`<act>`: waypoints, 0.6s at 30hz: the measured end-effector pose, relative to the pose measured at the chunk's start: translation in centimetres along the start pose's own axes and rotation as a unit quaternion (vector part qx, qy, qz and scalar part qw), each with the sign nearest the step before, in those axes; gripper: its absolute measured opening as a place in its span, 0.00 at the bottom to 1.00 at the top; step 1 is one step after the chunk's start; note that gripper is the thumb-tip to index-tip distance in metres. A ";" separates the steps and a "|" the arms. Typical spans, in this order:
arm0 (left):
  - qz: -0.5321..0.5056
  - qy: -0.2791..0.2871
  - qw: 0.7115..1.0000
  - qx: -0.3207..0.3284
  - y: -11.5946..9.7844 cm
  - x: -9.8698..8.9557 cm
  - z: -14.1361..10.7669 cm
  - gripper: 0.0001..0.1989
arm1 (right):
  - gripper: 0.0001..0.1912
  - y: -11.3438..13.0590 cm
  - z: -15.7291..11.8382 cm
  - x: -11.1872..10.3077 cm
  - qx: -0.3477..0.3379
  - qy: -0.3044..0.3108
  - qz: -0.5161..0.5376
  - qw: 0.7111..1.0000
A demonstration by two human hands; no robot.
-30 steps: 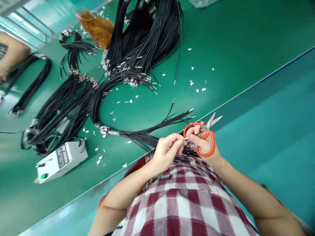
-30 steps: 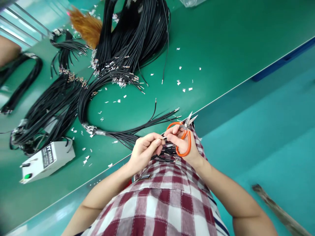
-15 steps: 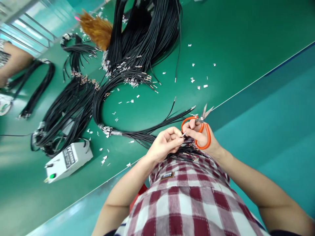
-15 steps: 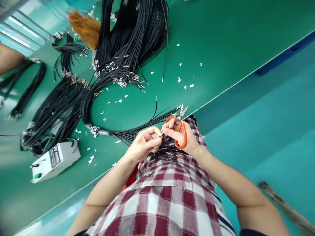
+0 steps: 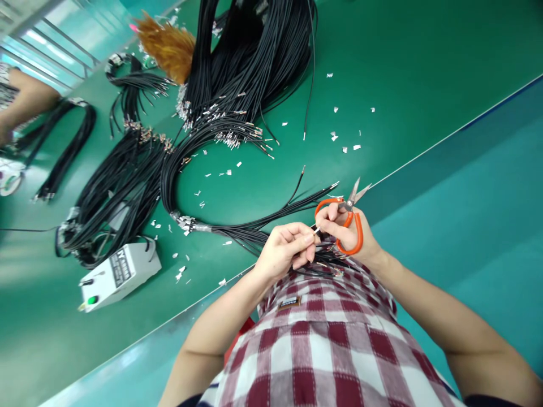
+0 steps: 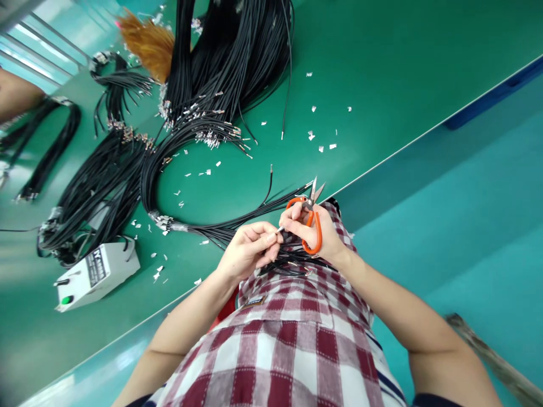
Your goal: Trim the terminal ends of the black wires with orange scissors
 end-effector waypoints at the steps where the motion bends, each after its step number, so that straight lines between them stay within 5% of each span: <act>1: 0.005 -0.012 1.000 0.008 -0.1 -0.1 0.0 0.16 | 0.19 0.5 -0.2 -0.5 -0.002 -0.011 -0.024 1.000; 5: 0.033 -0.080 0.995 0.058 -0.8 -0.5 -0.2 0.16 | 0.17 1.1 -2.4 -2.7 0.069 0.008 -0.196 0.978; 9: 0.094 -0.110 0.986 0.080 -1.2 -0.1 -0.2 0.17 | 0.22 0.4 -5.1 -3.4 0.161 0.115 -0.386 0.901; 18: 0.179 -0.101 0.972 0.115 -1.6 0.8 -0.3 0.13 | 0.27 -0.3 -4.2 -1.4 0.223 0.209 -0.393 0.867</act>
Point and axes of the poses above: each hand's wrist, its own z-axis towards the middle knuckle, its own x-axis out of the palm, y = z × x, the point moved 7 cm from there along z, towards the middle knuckle
